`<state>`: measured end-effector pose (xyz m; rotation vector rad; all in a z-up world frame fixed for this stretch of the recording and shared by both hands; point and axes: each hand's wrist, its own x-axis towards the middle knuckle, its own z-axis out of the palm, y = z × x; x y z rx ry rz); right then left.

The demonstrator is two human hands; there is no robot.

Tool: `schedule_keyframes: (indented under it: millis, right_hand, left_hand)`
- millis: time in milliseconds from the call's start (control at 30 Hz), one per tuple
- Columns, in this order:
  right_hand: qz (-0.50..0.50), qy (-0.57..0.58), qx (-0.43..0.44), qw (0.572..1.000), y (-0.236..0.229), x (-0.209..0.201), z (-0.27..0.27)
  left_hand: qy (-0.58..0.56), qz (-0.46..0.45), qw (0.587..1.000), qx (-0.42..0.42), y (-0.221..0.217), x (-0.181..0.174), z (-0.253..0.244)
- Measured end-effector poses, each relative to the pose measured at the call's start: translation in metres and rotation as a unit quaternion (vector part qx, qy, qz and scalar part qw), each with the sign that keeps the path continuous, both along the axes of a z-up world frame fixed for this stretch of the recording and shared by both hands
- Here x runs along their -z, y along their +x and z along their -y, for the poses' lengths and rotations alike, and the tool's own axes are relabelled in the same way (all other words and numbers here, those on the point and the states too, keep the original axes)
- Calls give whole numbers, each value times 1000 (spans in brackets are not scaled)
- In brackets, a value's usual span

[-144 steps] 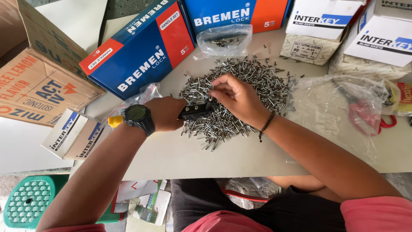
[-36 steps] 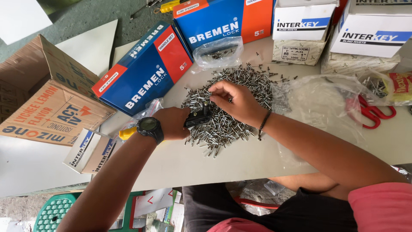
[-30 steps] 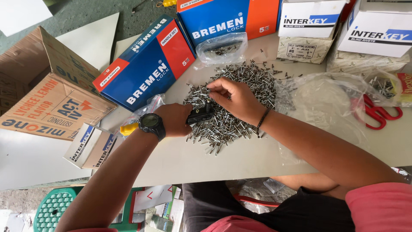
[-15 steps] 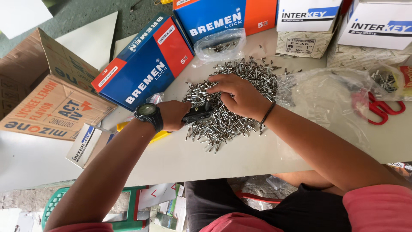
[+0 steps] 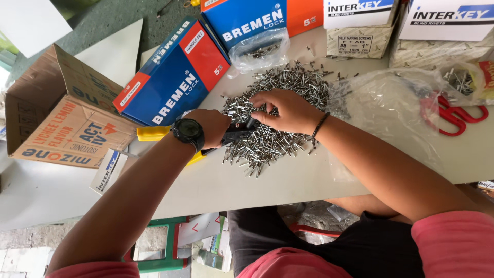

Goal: The person uses a yellow-handled bolt cutter to repeatedly cut individual metal rivets from a large pile on a table. The person picks up each rivet, positions it in the cutter, and snips it, then places the cut piece back onto the pile.

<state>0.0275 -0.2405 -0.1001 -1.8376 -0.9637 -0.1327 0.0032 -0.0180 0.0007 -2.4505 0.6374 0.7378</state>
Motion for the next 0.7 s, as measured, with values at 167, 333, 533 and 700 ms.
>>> schedule_keyframes:
  millis: [167, 333, 533, 700]
  right_hand:
    - [28, -14, 11, 999, -1, -3, -10]
    - [-26, 45, -25, 998, -7, -22, -13]
    - [-32, -9, -11, 999, 4, -5, -18]
    - [109, -3, 30, 994, 8, -33, -13]
  left_hand:
    - [-103, -7, 992, -74, -13, 30, -32]
    - [-115, 3, 989, -88, -9, 44, -38]
    - [-152, -11, 985, -75, -4, 45, -44]
    - [-86, -6, 996, -30, 11, 34, -26]
